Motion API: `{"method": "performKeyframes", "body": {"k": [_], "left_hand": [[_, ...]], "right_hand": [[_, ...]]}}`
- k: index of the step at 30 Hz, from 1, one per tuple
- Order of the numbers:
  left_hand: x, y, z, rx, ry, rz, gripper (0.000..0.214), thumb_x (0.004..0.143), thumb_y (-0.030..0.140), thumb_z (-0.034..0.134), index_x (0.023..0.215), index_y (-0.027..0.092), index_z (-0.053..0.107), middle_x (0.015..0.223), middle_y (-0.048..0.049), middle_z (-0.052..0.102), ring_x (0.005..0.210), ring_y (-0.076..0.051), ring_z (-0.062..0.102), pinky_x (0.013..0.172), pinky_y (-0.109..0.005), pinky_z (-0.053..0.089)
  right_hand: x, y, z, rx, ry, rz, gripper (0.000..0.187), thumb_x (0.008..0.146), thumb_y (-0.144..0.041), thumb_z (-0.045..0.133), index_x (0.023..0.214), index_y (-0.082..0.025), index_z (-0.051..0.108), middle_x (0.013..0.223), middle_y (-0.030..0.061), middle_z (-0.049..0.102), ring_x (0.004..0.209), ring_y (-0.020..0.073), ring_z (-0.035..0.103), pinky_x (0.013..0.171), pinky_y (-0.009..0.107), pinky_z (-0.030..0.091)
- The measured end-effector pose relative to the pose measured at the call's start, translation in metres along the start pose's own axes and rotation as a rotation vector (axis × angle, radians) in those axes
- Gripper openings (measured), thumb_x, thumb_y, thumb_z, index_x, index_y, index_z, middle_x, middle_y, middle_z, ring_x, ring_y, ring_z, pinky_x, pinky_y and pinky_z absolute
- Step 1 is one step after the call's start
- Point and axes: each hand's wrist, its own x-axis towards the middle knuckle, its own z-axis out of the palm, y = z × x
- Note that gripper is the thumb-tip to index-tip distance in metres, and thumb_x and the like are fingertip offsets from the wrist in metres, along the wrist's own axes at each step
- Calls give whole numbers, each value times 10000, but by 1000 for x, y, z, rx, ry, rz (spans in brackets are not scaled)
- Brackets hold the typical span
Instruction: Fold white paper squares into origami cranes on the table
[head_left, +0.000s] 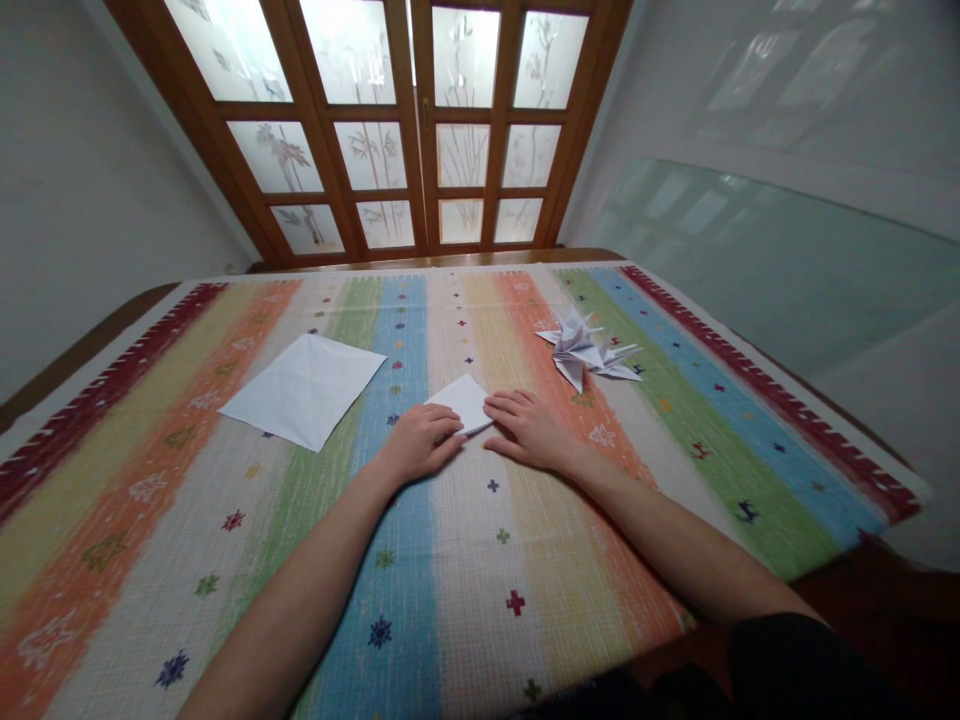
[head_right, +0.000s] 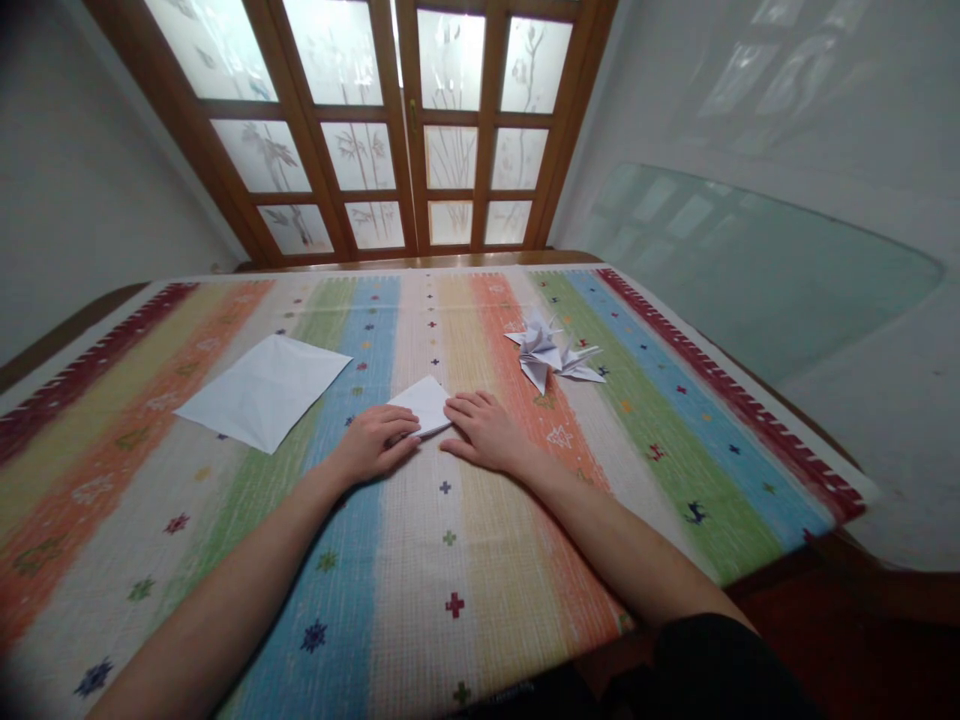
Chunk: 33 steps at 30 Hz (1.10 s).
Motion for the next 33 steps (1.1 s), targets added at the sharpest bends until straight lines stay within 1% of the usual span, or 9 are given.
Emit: {"method": "performKeyframes", "body": {"k": [6, 9, 12, 13, 16, 18, 22, 26, 33], "left_hand": [[4, -1, -2, -272, 69, -234, 267, 899, 262, 509, 719, 189, 692, 898, -56, 742, 883, -181, 675, 849, -348, 513], [5, -3, -3, -293, 43, -228, 128, 819, 304, 647, 786, 193, 701, 930, -54, 739, 915, -196, 667, 887, -368, 499], [3, -5, -4, -309, -13, -188, 273, 677, 318, 793, 899, 193, 696, 1026, -65, 727, 987, -218, 650, 914, -376, 489], [3, -6, -4, -311, -15, -196, 266, 681, 301, 788, 904, 193, 691, 1039, -65, 722, 986, -213, 649, 909, -370, 490], [3, -7, -3, -303, 16, -251, 60, 795, 246, 666, 825, 195, 675, 1005, -48, 720, 937, -183, 651, 882, -346, 494], [4, -6, -1, -261, 50, -284, 116, 844, 250, 596, 762, 195, 657, 964, -43, 714, 912, -178, 642, 869, -343, 494], [8, -3, 2, -83, 97, -311, 228, 866, 306, 559, 683, 187, 624, 910, -59, 685, 909, -205, 600, 872, -377, 482], [12, -2, 4, 80, 70, -333, 279, 863, 353, 556, 655, 181, 626, 850, -67, 643, 858, -215, 568, 823, -383, 473], [16, 3, 8, 286, -3, -455, 314, 895, 367, 523, 689, 173, 659, 804, -83, 613, 839, -236, 561, 720, -368, 440]], "right_hand": [[3, -5, 1, 49, 99, -14, 246, 922, -366, 565, 975, -168, 701, 1067, 105, 717, 1025, 237, 618, 909, 397, 428], [4, -6, 2, 53, 127, 4, 228, 937, -330, 542, 900, -172, 702, 976, 92, 736, 945, 220, 638, 872, 378, 431], [4, -6, 3, 26, 131, 23, 237, 944, -312, 527, 867, -166, 696, 907, 93, 734, 867, 211, 639, 832, 362, 428], [4, -6, 3, 15, 128, 29, 240, 947, -305, 520, 856, -165, 693, 893, 94, 731, 853, 209, 636, 823, 358, 425], [5, -6, 4, -7, 112, 71, 250, 956, -280, 498, 832, -162, 679, 866, 98, 718, 831, 208, 621, 809, 348, 411], [7, -8, 4, -11, 97, 108, 244, 954, -276, 497, 831, -156, 670, 871, 102, 707, 838, 211, 611, 808, 345, 402], [10, -14, 2, -5, 66, 182, 239, 953, -288, 500, 831, -153, 654, 886, 96, 684, 870, 215, 587, 828, 344, 384], [15, -18, 2, 6, 35, 250, 223, 947, -314, 513, 855, -163, 648, 931, 92, 655, 901, 223, 552, 814, 343, 385], [21, -17, 7, -63, 35, 321, 226, 944, -318, 507, 870, -165, 656, 992, 113, 633, 927, 247, 529, 807, 369, 389]]}}
